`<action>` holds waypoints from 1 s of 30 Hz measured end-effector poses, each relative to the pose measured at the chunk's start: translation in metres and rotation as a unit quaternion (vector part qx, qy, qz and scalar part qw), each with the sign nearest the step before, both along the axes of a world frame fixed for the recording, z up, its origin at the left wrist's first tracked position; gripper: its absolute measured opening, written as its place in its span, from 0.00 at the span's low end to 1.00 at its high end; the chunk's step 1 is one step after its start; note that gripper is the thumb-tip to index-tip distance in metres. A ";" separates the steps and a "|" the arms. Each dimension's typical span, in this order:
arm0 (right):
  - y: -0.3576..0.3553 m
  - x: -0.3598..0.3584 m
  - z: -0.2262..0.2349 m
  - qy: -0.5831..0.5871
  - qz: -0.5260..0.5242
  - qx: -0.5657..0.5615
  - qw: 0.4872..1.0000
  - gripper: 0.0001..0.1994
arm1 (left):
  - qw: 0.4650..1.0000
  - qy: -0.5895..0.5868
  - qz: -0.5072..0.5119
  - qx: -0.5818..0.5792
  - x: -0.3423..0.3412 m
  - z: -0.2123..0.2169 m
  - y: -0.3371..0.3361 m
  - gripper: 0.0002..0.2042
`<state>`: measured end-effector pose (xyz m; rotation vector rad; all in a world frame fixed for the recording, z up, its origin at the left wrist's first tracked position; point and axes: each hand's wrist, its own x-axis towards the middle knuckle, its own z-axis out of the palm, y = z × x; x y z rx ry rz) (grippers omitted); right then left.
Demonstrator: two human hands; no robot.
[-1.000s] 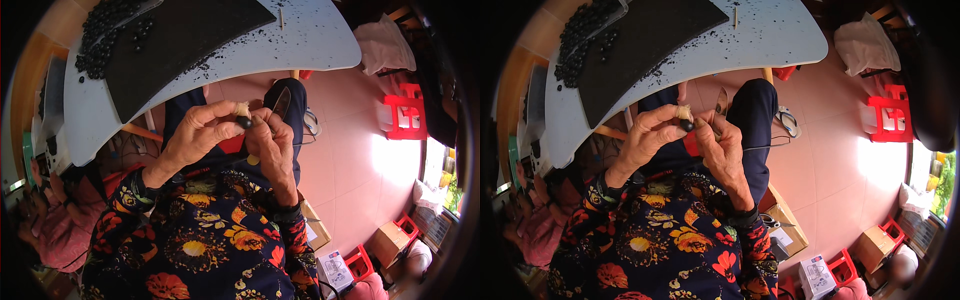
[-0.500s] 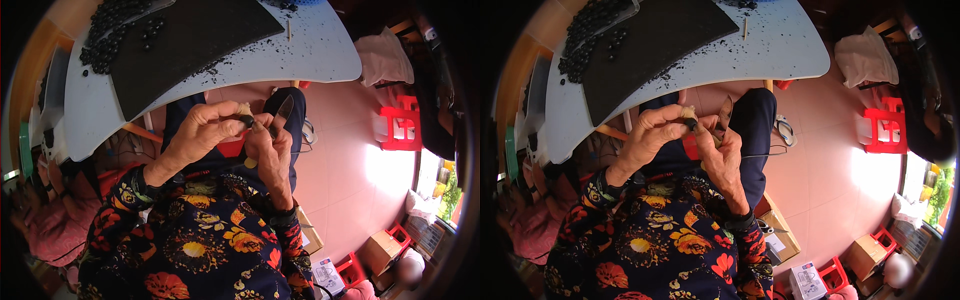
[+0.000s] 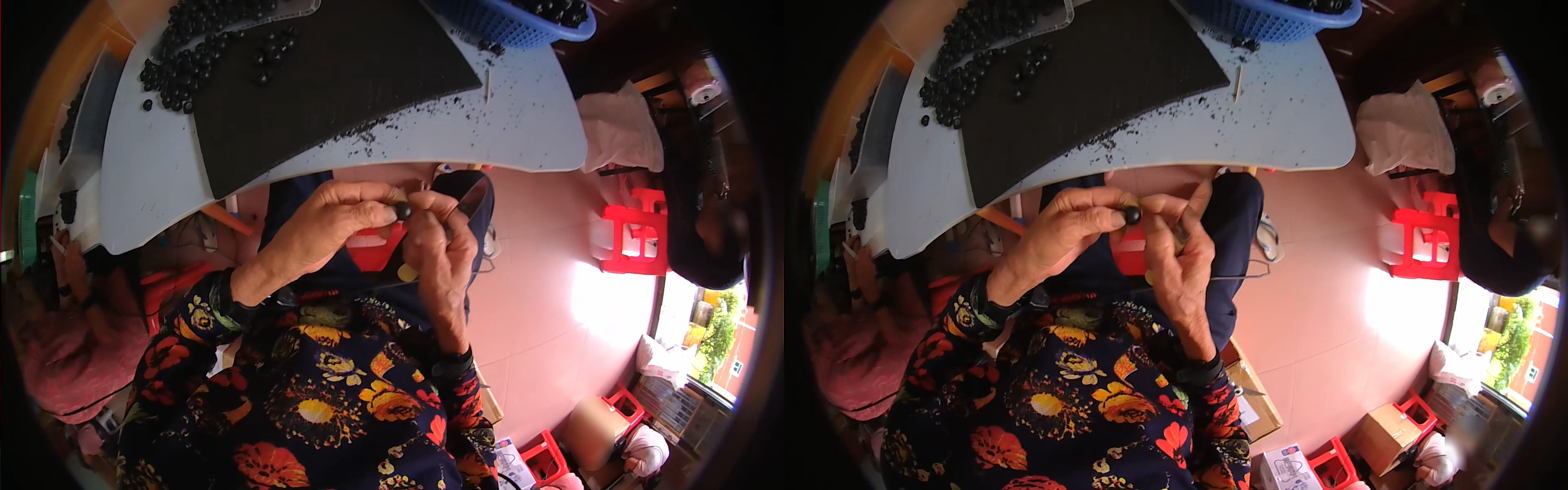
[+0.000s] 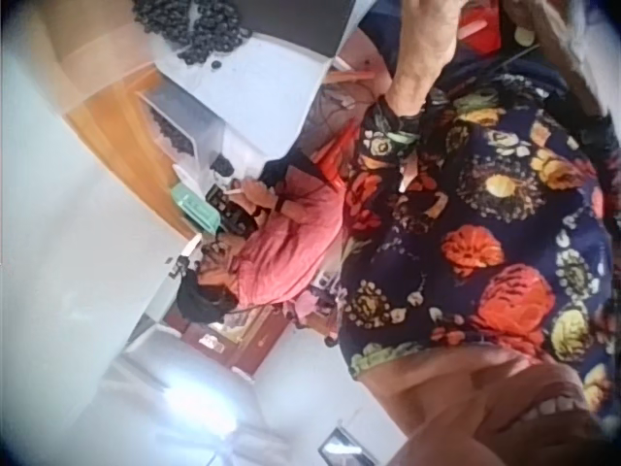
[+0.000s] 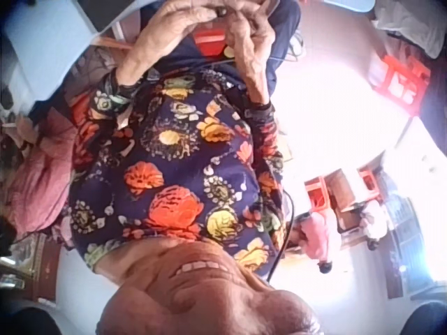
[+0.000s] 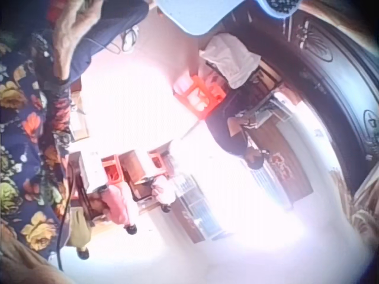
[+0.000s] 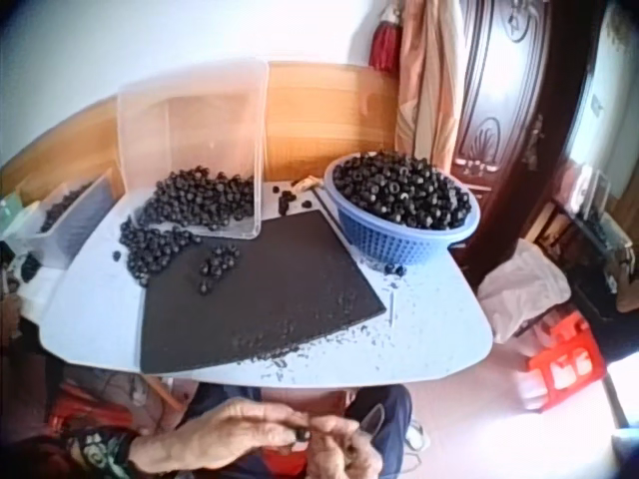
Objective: The recorder is sorting through a container of black olives and using a small knife to trim or pit them.
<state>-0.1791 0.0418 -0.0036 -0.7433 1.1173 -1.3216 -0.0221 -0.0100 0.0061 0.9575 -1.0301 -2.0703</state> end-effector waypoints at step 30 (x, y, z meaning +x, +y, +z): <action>-0.333 -0.107 0.166 0.716 -0.076 -0.157 0.676 0.19 | 0.993 0.096 0.048 0.043 0.053 0.016 -0.013 0.11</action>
